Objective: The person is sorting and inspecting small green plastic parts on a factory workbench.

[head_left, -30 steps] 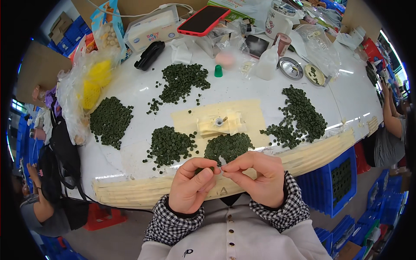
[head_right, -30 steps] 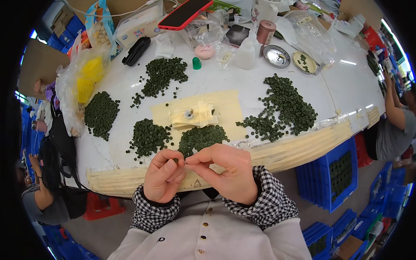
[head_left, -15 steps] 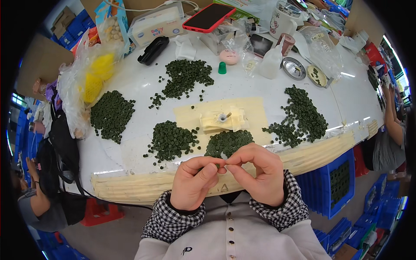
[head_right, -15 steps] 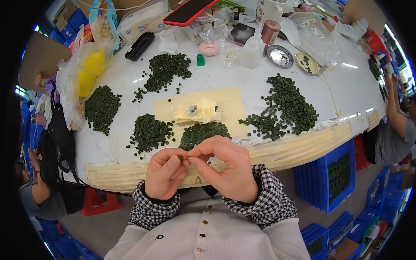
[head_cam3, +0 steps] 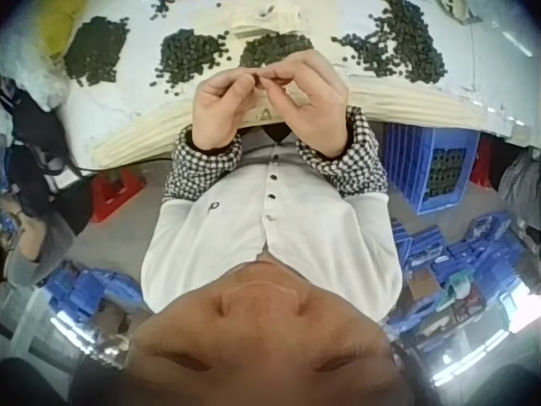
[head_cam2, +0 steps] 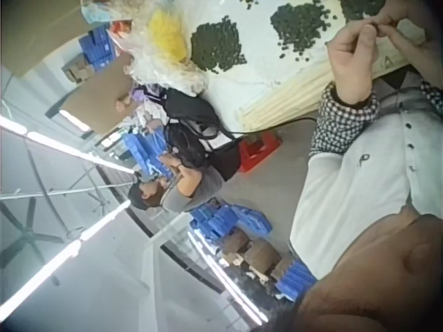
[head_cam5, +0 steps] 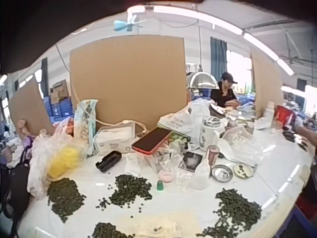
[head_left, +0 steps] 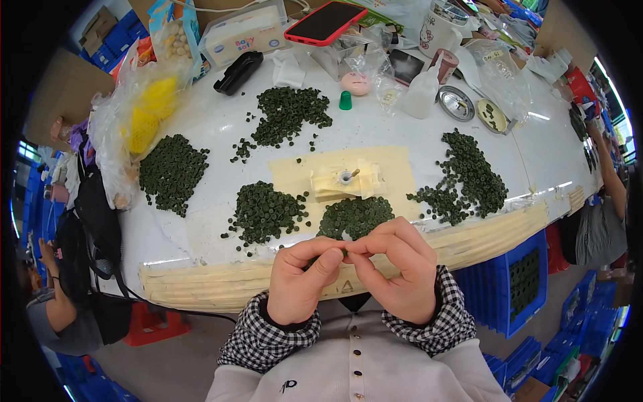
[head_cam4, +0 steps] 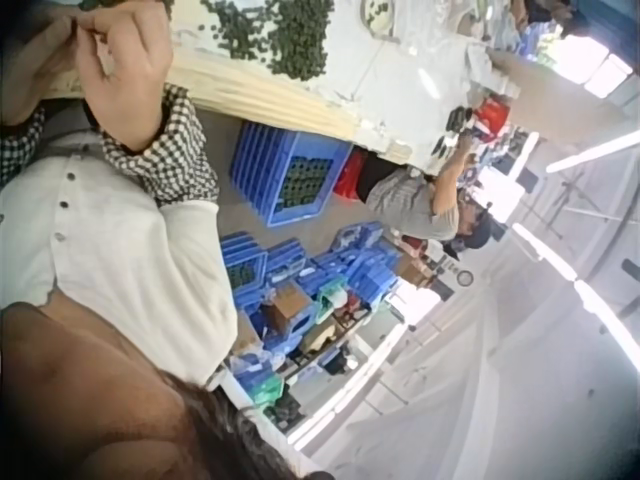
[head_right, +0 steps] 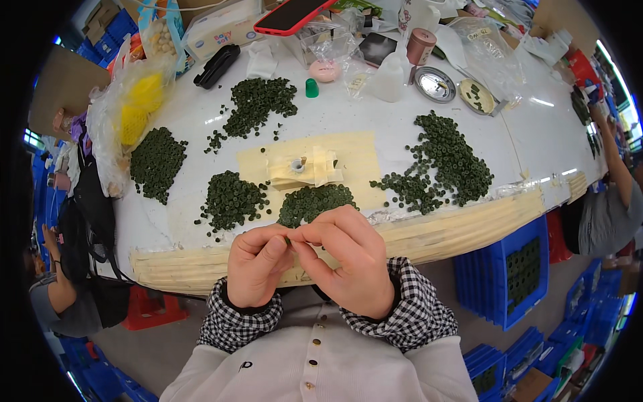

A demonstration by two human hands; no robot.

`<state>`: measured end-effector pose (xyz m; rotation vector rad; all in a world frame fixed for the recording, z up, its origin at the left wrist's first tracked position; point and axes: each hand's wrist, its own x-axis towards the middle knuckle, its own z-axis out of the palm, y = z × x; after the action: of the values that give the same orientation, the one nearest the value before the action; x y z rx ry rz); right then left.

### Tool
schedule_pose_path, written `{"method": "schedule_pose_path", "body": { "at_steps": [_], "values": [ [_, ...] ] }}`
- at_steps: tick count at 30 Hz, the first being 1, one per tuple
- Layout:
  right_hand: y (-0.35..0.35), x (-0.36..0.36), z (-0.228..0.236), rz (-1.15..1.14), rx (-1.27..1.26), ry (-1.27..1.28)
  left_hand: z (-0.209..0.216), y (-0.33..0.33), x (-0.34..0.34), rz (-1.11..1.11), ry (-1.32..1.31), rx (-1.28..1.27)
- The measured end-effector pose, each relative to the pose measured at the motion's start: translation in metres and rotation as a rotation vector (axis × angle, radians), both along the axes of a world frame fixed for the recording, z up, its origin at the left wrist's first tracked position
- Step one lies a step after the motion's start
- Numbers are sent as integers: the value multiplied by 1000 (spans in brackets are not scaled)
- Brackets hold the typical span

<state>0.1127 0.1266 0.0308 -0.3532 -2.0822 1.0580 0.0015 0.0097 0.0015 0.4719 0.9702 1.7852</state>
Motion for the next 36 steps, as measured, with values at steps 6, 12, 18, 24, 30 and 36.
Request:
{"method": "schedule_pose_path", "body": {
  "at_steps": [6, 12, 18, 24, 30, 36],
  "values": [
    [-10, -1, 0, -60, 67, 23, 0, 2, 4, 116, 41, -33],
    [-11, 3, 1, 22, -113, -7, 1, 2, 5, 211, 180, -32],
    [-9, 7, 1, 71, -150, -18, -1, 0, 4, 208, 364, 2],
    [3, 13, 1, 168, -172, -23, 3, -2, -1, -60, 139, -4],
    [6, 16, 6, 203, -143, -65, 0, -2, 0, -112, 84, 21],
    [7, 16, 5, 168, -36, -29, 0, -4, -5, -175, -3, 4]
  ]
}}
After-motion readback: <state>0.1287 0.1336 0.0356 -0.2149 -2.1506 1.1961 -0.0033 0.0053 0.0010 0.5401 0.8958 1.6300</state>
